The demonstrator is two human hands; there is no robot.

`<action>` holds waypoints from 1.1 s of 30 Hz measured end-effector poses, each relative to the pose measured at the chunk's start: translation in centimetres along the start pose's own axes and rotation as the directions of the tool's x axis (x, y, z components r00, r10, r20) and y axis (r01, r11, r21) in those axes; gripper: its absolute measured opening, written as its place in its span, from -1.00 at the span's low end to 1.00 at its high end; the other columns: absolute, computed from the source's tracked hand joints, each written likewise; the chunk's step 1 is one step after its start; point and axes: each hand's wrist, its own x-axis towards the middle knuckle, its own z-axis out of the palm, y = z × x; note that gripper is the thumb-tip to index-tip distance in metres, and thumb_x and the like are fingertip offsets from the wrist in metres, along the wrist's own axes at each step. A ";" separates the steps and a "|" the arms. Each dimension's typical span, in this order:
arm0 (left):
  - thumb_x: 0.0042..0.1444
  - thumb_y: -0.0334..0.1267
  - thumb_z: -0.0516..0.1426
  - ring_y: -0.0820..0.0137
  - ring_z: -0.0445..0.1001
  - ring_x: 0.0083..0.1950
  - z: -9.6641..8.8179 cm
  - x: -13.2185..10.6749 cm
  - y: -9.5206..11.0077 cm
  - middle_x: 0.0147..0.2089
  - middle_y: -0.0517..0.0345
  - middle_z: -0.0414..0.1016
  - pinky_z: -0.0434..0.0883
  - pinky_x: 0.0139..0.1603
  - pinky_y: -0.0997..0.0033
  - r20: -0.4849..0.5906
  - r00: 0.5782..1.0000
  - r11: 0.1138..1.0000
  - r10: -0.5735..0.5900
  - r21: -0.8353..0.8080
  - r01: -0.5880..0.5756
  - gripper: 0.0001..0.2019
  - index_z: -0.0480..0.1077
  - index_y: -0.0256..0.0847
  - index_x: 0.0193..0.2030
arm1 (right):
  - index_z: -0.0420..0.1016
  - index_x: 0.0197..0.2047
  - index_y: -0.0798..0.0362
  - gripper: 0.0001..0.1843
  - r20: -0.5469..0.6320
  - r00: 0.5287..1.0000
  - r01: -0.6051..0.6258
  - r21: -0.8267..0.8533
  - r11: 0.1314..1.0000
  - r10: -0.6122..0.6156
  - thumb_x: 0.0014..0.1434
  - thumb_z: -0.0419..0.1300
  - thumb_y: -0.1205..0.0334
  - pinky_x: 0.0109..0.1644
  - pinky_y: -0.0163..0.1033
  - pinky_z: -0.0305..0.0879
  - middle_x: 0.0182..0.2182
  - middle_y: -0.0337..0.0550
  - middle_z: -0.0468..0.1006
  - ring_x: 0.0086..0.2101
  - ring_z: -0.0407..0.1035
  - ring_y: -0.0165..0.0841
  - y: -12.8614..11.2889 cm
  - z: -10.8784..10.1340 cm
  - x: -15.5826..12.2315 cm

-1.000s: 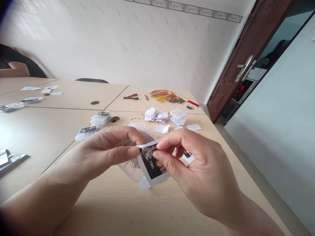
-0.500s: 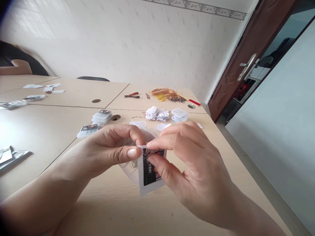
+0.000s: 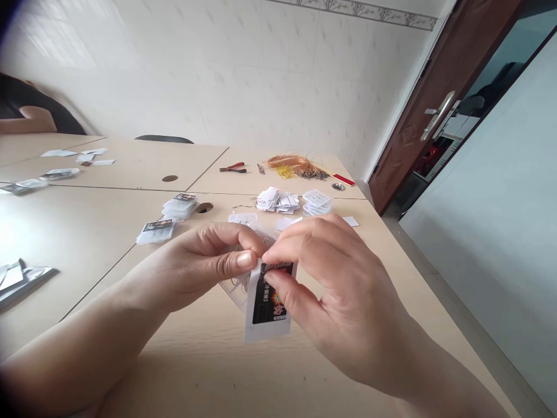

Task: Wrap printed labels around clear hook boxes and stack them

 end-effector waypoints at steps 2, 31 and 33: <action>0.26 -0.16 0.30 0.44 0.52 -0.26 0.1 0.1 -0.1 -0.28 0.13 0.56 0.48 -0.24 0.49 0.016 1.000 1.000 -0.008 -0.029 0.008 -0.79 0.56 -0.26 -0.33 | 0.59 -0.15 -0.22 -0.87 0.008 1.000 0.002 -0.008 1.000 -0.002 0.21 0.37 0.13 -0.15 0.00 0.53 -0.26 -0.18 0.66 -0.18 0.58 -0.12 0.1 -0.2 -0.1; 0.22 -0.07 0.30 0.52 0.45 -0.45 0.2 0.7 -0.3 -0.45 0.25 0.49 0.42 -0.41 0.55 -0.134 0.989 0.995 -0.069 -0.083 0.059 -0.71 0.45 -0.24 -0.36 | 0.47 -0.17 -0.08 -0.79 -0.029 0.986 0.160 -0.141 0.977 -0.166 0.28 0.23 0.47 -0.08 -0.18 0.46 -0.09 -0.17 0.59 -0.14 0.53 -0.33 1.9 -0.1 -0.9; 0.23 -0.10 0.29 0.53 0.45 -0.44 0.1 0.7 -0.4 -0.44 0.25 0.49 0.40 -0.43 0.57 -0.160 0.985 0.993 -0.063 -0.109 0.045 -0.73 0.45 -0.23 -0.36 | 0.48 -0.18 -0.06 -0.79 -0.044 0.981 0.180 -0.168 0.969 -0.190 0.26 0.24 0.47 -0.04 -0.16 0.46 -0.09 -0.16 0.59 -0.12 0.53 -0.32 1.8 -0.1 -0.9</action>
